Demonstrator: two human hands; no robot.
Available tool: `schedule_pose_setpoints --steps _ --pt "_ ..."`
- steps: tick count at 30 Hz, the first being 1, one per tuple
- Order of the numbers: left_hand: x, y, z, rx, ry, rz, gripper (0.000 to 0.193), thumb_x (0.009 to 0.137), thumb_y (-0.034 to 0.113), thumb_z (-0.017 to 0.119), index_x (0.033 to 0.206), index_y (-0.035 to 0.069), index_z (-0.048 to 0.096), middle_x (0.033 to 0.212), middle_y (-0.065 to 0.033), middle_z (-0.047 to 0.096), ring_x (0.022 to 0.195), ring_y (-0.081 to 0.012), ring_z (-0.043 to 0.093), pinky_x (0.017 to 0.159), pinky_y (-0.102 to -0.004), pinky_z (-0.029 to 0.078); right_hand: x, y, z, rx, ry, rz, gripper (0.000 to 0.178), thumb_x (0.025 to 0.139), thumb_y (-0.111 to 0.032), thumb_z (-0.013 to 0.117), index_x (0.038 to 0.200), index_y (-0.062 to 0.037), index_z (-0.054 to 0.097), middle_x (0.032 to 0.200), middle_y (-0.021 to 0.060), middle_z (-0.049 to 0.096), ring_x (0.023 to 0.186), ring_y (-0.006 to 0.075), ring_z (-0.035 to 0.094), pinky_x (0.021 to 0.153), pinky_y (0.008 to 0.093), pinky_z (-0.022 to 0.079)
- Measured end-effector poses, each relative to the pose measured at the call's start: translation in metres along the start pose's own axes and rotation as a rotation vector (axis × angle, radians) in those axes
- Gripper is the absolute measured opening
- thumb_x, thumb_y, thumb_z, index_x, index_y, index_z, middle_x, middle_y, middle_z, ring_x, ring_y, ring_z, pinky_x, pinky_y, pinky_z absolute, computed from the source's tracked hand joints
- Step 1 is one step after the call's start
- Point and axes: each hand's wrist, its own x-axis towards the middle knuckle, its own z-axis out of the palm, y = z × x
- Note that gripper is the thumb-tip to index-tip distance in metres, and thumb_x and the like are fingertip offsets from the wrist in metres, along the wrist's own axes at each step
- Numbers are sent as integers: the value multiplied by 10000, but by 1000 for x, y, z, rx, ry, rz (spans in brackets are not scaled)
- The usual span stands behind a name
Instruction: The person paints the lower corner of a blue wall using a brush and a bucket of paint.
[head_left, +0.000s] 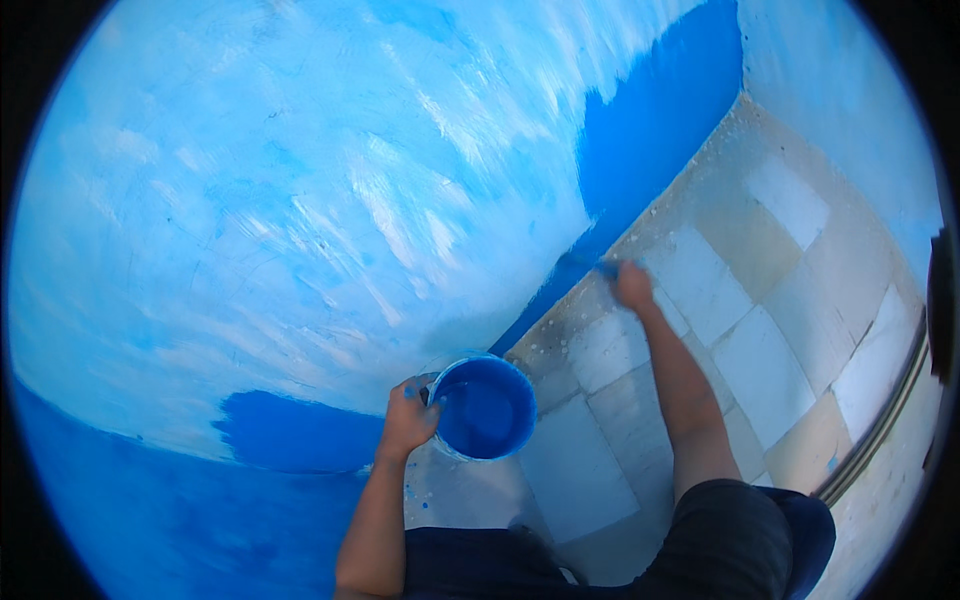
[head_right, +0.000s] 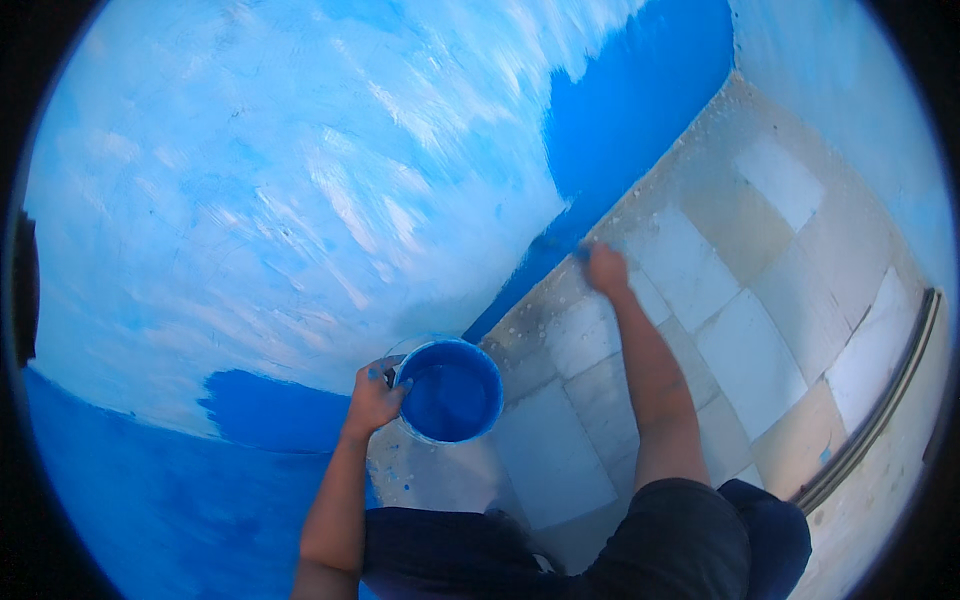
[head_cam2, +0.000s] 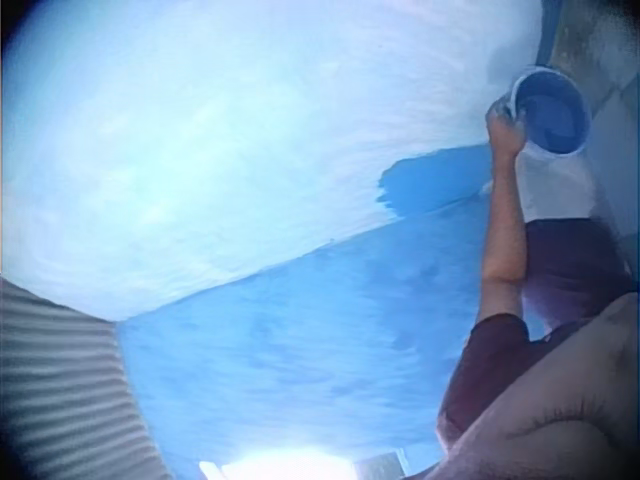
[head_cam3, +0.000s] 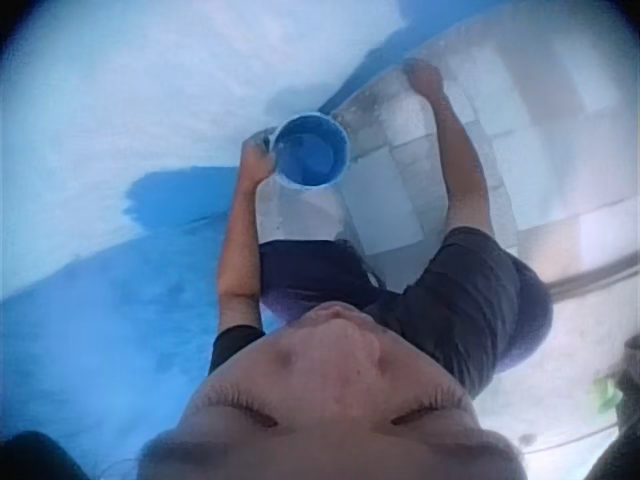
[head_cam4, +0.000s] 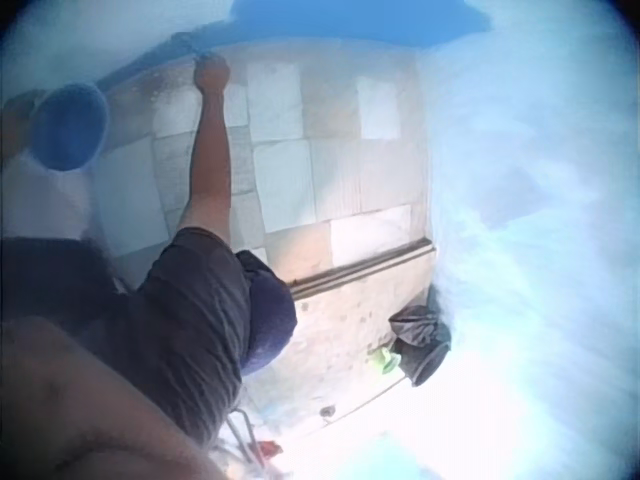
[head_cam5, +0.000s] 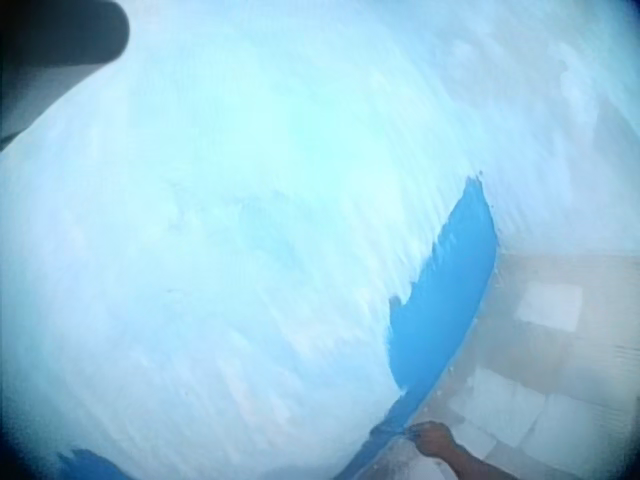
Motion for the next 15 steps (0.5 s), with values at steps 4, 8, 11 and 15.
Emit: schedule_pose_setpoints --steps 4,8,11,15 --pt "-7 -3 -1 -21 40 15 356 777 49 702 1125 -19 666 631 -106 515 546 -202 453 536 -389 401 37 6 -39 270 200 287 309 868 -260 604 1142 -135 671 1057 176 668 957 390 642 852 479 510" --pt "6 3 9 -58 22 110 356 783 51 695 1127 -30 659 637 -104 517 539 -196 451 530 -387 399 36 11 -8 235 488 308 288 879 -254 603 1112 -108 689 1024 199 681 940 404 646 826 479 517" --pt "4 7 6 -38 -44 74 350 784 44 686 1122 -38 658 667 -116 548 532 -209 468 537 -391 413 -12 -51 25 238 219 137 302 886 -227 600 1147 -96 674 1006 207 680 927 417 643 823 478 522" --pt "3 -4 14 -65 -24 92 329 775 51 685 1092 -38 672 691 -154 587 537 -238 506 549 -402 428 -48 -47 14 141 -172 -142 310 882 -208 606 1163 -92 666 999 201 681 916 419 642 832 473 523"
